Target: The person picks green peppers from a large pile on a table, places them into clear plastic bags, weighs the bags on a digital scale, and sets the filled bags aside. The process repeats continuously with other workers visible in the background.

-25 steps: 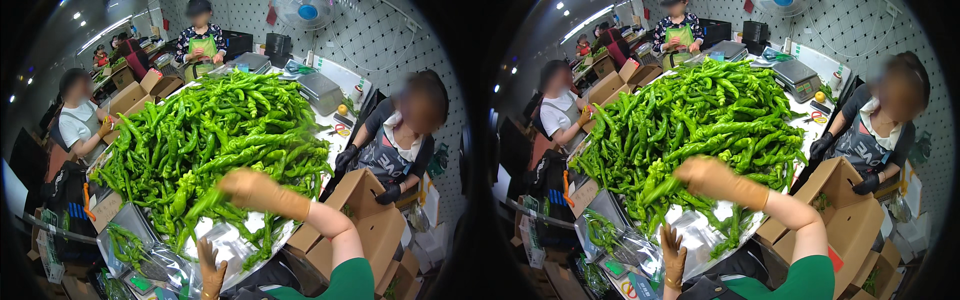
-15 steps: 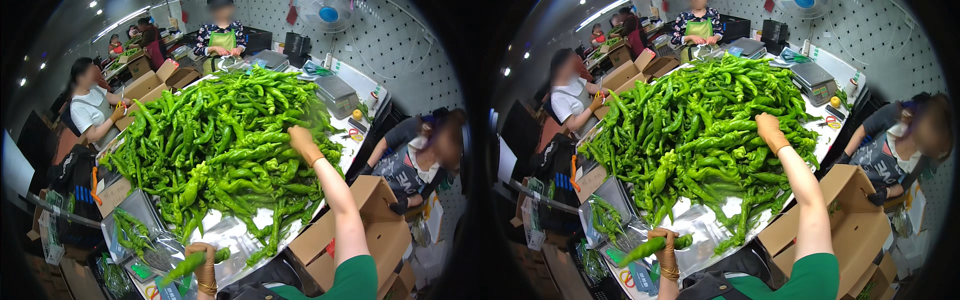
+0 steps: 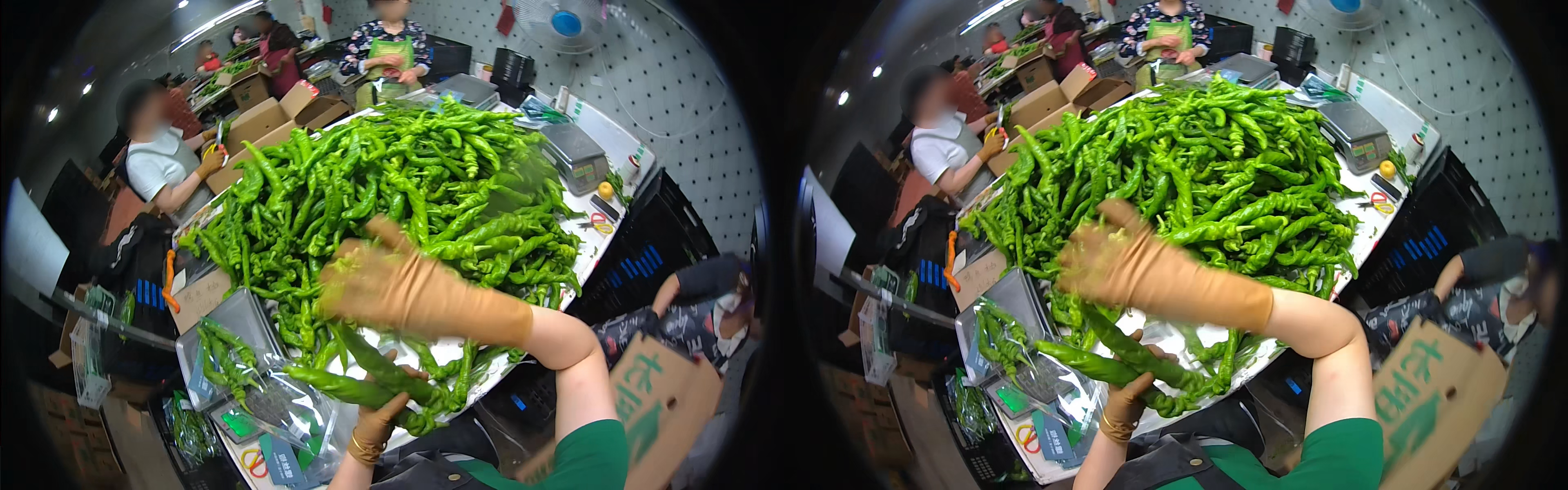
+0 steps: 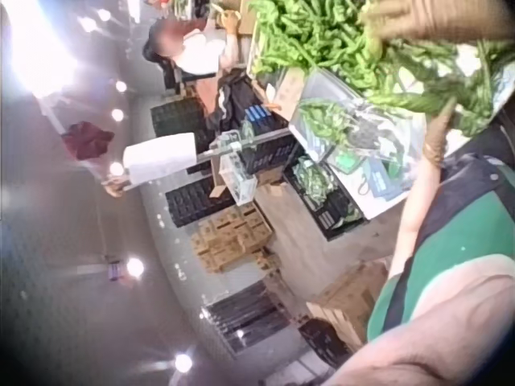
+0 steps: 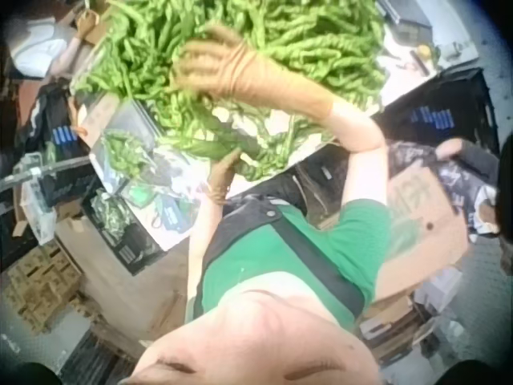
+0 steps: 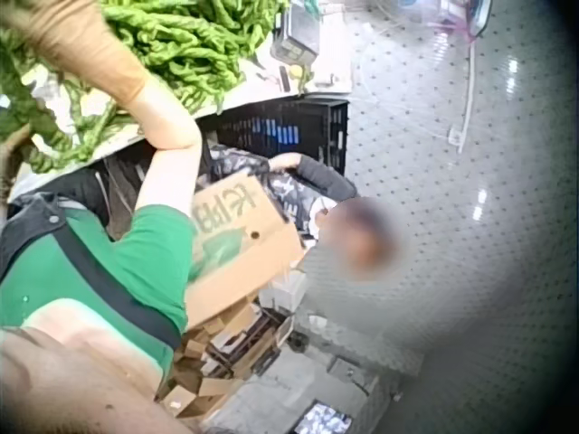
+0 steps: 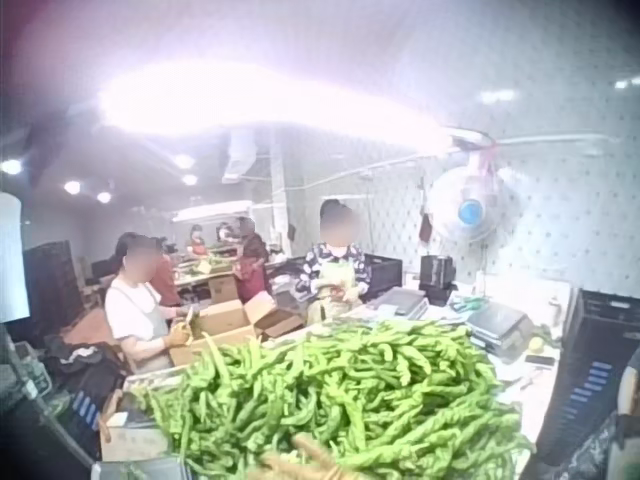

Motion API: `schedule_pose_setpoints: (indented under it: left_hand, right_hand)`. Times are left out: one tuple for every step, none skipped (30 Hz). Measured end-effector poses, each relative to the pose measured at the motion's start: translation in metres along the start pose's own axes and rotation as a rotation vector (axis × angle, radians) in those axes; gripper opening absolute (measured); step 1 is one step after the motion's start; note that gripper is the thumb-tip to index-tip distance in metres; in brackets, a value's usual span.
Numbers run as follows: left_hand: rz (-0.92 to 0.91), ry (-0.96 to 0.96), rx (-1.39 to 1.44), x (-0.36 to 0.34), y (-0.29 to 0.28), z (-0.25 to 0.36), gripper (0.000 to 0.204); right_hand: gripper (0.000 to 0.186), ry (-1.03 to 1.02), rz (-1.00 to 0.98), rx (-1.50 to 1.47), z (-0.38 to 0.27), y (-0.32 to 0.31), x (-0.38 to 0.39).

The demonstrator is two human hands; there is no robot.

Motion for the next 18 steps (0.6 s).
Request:
schedule_pose_setpoints:
  left_hand:
    - [0.062, -0.038, 0.102, 0.005, -0.016, -0.002, 0.076]
    - [0.058, -0.042, 0.172, 0.008, -0.023, -0.003, 0.075]
    - [0.064, -0.043, 0.24, 0.012, -0.029, -0.004, 0.075]
    - [0.088, -0.063, 0.25, 0.017, -0.038, -0.005, 0.074]
    - [0.116, -0.14, 0.227, 0.021, -0.045, -0.006, 0.072]
    - [0.115, -0.183, 0.259, 0.024, -0.048, -0.008, 0.07]
    - [0.124, -0.191, 0.291, 0.025, -0.053, -0.004, 0.068]
    - [0.139, -0.163, 0.301, 0.029, -0.054, 0.001, 0.068]
    - [0.158, -0.131, 0.302, 0.033, -0.053, 0.008, 0.067]
    - [0.172, -0.113, 0.304, 0.033, -0.06, 0.009, 0.071]
    - [0.196, -0.066, 0.285, 0.035, -0.063, 0.01, 0.075]
    - [0.197, -0.03, 0.261, 0.033, -0.063, 0.008, 0.075]
    - [0.206, 0.013, 0.24, 0.034, -0.066, 0.008, 0.076]
    - [0.256, 0.042, 0.22, 0.038, -0.071, 0.009, 0.076]
    - [0.293, 0.06, 0.204, 0.04, -0.072, 0.009, 0.076]
    - [0.33, 0.076, 0.186, 0.043, -0.074, 0.01, 0.076]
    - [0.314, 0.067, 0.202, 0.044, -0.076, 0.009, 0.075]
    - [0.295, 0.054, 0.216, 0.044, -0.08, 0.006, 0.074]
  right_hand:
    - [0.068, 0.163, -0.038, 0.023, 0.028, 0.018, 0.003]
    - [0.069, 0.331, -0.031, 0.032, 0.06, 0.039, 0.033]
    - [0.063, 0.474, -0.19, 0.139, 0.088, 0.062, 0.071]
    - [0.061, 0.673, -0.412, 0.194, 0.112, 0.087, 0.11]
    - [0.058, 0.574, -0.311, 0.25, 0.128, 0.102, 0.164]
    - [0.054, 0.604, -0.333, 0.249, 0.15, 0.114, 0.221]
    - [0.055, 0.671, -0.255, 0.266, 0.145, 0.105, 0.216]
    - [0.057, 0.771, -0.24, 0.253, 0.136, 0.102, 0.214]
    - [0.063, 0.828, -0.189, 0.158, 0.118, 0.09, 0.194]
    - [0.068, 0.918, -0.118, 0.056, 0.093, 0.075, 0.172]
    - [0.074, 0.9, -0.077, -0.087, 0.068, 0.065, 0.159]
    - [0.077, 0.904, 0.032, -0.31, 0.038, 0.051, 0.146]
    - [0.078, 0.961, 0.053, -0.465, 0.007, 0.043, 0.131]
    - [0.077, 1.014, 0.065, -0.584, -0.025, 0.039, 0.119]
    - [0.077, 0.89, 0.096, -0.602, -0.05, 0.039, 0.117]
    - [0.077, 0.954, -0.039, -0.667, -0.078, 0.034, 0.113]
    - [0.076, 0.959, -0.139, -0.768, -0.102, 0.041, 0.12]
    - [0.077, 0.899, -0.307, -0.813, -0.122, 0.044, 0.126]
Point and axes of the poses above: each hand's wrist, its own x-axis away from the middle knuckle, its own y-axis out of the palm, z = x × y, the point moved 4 cm from there along -x, towards the middle knuckle, and after that the axes turned 15 degrees about z, right-handed, at the moved point
